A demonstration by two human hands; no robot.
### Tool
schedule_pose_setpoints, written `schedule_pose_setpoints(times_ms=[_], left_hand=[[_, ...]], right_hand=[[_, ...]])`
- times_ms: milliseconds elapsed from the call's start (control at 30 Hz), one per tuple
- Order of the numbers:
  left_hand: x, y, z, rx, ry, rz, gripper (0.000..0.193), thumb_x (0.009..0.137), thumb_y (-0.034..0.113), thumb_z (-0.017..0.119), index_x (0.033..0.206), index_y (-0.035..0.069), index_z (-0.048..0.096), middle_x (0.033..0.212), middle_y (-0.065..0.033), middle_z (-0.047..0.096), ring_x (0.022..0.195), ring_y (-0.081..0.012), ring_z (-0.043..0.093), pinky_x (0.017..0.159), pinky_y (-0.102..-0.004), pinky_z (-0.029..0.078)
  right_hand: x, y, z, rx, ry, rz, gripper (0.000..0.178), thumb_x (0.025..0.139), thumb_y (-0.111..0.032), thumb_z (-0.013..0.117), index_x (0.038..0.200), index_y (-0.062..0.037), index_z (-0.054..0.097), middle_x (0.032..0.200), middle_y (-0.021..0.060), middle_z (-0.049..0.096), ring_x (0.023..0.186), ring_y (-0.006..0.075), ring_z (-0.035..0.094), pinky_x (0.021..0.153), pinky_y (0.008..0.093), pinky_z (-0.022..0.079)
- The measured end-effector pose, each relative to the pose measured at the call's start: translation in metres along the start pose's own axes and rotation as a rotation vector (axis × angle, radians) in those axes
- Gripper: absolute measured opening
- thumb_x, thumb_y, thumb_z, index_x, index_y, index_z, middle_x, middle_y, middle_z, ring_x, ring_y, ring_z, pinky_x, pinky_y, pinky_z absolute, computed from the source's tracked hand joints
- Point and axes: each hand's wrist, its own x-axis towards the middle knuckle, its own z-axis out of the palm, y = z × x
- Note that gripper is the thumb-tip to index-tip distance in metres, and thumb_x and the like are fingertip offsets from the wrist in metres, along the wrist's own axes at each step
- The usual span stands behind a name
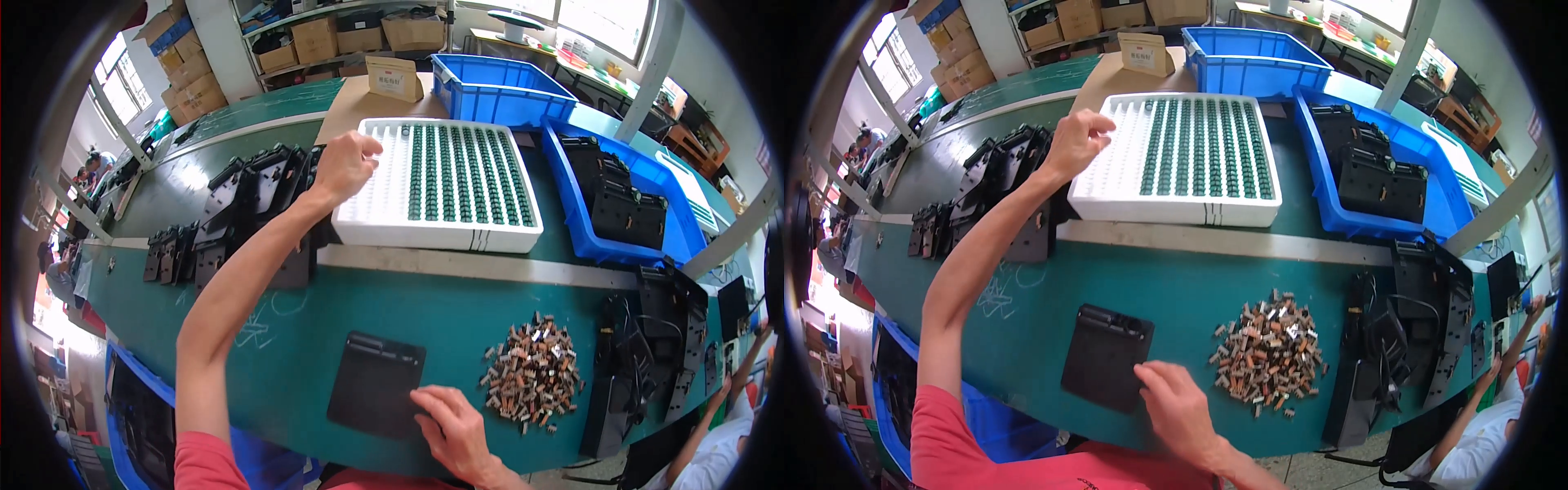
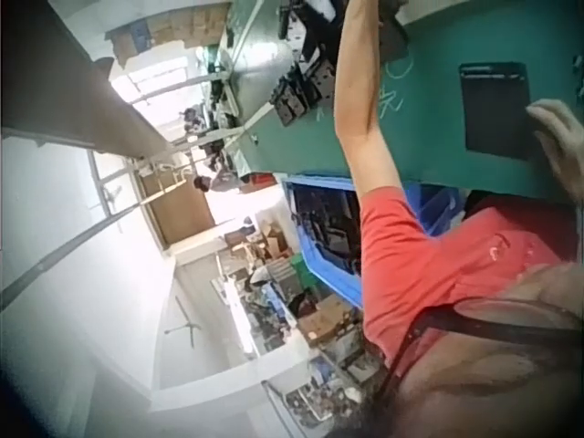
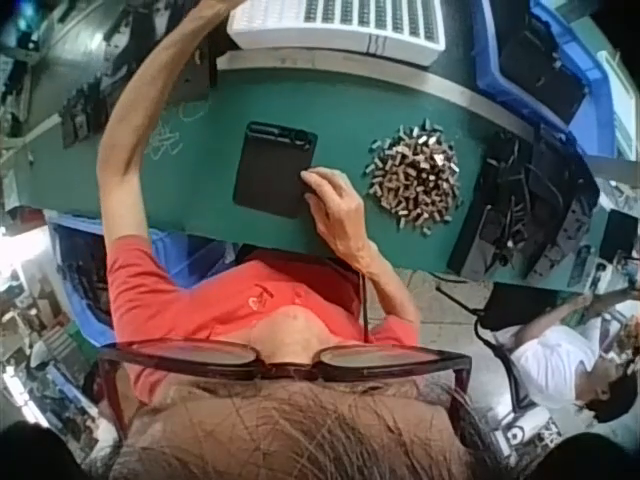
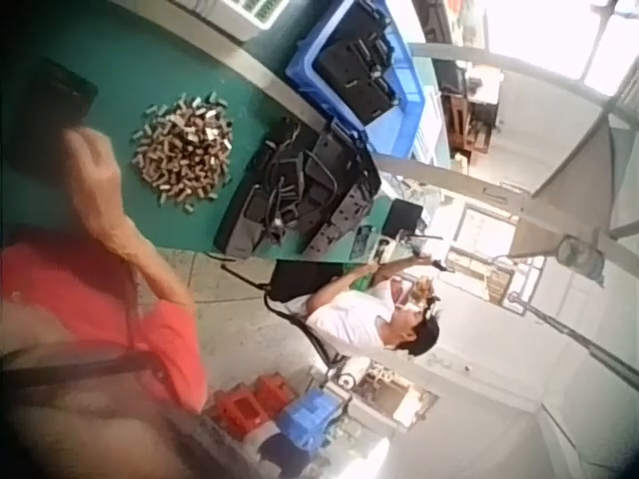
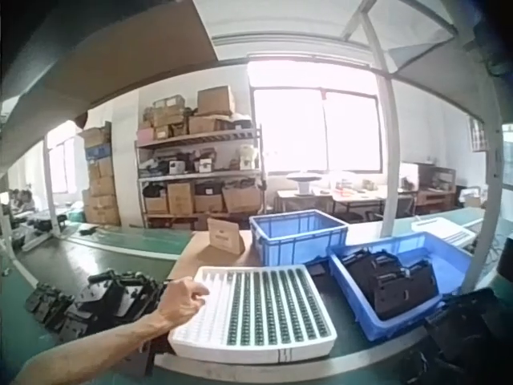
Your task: The person assembles small round components and small connectors onto a plastic base plate by hand, taking the parts from a plastic tray and a blue parts bin.
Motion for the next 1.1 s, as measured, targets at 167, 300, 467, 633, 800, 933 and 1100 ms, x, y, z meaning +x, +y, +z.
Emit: schedule_pose_setpoints(times_ms=[167, 300, 467, 633, 800, 933, 1100], left_hand=[[0.067, -0.046, 0.066, 0.096, 0.105, -0.004, 0.017, 0.073, 0.000, 0.068, 0.089, 0.004, 0.073, 0.087, -0.0130, 0.067, 0.077, -0.0219, 0.064, 0.072, -0.0331, 0.052], [0.089, -0.056, 0.093, 0.119, 0.075, -0.044, 0.020, 0.072, -0.002, 0.065, 0.087, 0.005, 0.074, 0.088, -0.0145, 0.068, 0.080, -0.0254, 0.065, 0.074, -0.0354, 0.052], [0.107, -0.048, 0.118, 0.163, 0.040, -0.143, 0.018, 0.067, 0.004, 0.062, 0.080, 0.007, 0.073, 0.081, -0.0151, 0.069, 0.081, -0.0302, 0.066, 0.072, -0.0386, 0.052], [0.131, -0.133, 0.154, 0.313, 0.154, 0.278, 0.011, 0.069, 0.019, 0.057, 0.073, 0.009, 0.053, 0.074, -0.0136, 0.054, 0.077, -0.0346, 0.050, 0.068, -0.0459, 0.038], [0.121, -0.095, 0.110, 0.245, 0.050, -0.007, 0.013, 0.072, 0.008, 0.057, 0.077, 0.005, 0.068, 0.082, -0.0178, 0.067, 0.081, -0.0353, 0.064, 0.076, -0.0440, 0.050], [0.124, -0.094, 0.128, 0.240, 0.003, -0.016, 0.013, 0.073, 0.007, 0.055, 0.079, 0.004, 0.066, 0.082, -0.0168, 0.067, 0.081, -0.0351, 0.064, 0.078, -0.0437, 0.049], [0.121, -0.106, 0.128, 0.190, 0.073, 0.044, 0.016, 0.074, 0.007, 0.054, 0.086, 0.003, 0.063, 0.084, -0.0160, 0.066, 0.084, -0.0333, 0.063, 0.078, -0.0424, 0.049]], right_hand=[[0.005, -0.008, -0.004, 0.089, 0.073, 0.068, 0.028, 0.081, 0.005, 0.063, 0.108, -0.0021, 0.063, 0.100, 0.0138, 0.062, 0.089, 0.0305, 0.061, 0.077, 0.0381, 0.050], [0.007, -0.008, -0.007, 0.178, 0.031, 0.128, 0.031, 0.078, 0.007, 0.063, 0.108, -0.0005, 0.061, 0.105, 0.0161, 0.061, 0.093, 0.0341, 0.061, 0.077, 0.0375, 0.051], [0.008, -0.005, -0.009, 0.145, 0.057, 0.162, 0.030, 0.079, 0.006, 0.064, 0.109, 0.0001, 0.061, 0.105, 0.0160, 0.061, 0.092, 0.0336, 0.061, 0.076, 0.0370, 0.051], [0.009, -0.001, -0.008, 0.174, 0.055, 0.152, 0.026, 0.081, 0.004, 0.062, 0.107, 0.0009, 0.060, 0.104, 0.0153, 0.060, 0.091, 0.0329, 0.060, 0.074, 0.0374, 0.051], [0.003, 0.003, -0.007, 0.212, 0.017, 0.137, 0.026, 0.078, 0.002, 0.061, 0.105, 0.0010, 0.060, 0.106, 0.0150, 0.058, 0.094, 0.0323, 0.059, 0.076, 0.0375, 0.051], [-0.003, 0.004, -0.012, 0.222, 0.019, 0.148, 0.026, 0.078, 0.002, 0.061, 0.104, 0.0021, 0.060, 0.106, 0.0151, 0.059, 0.097, 0.0319, 0.058, 0.079, 0.0374, 0.051], [-0.001, 0.002, -0.011, 0.258, 0.009, 0.149, 0.026, 0.078, 0.002, 0.061, 0.104, 0.0027, 0.059, 0.106, 0.0152, 0.059, 0.098, 0.0317, 0.058, 0.081, 0.0371, 0.050]])
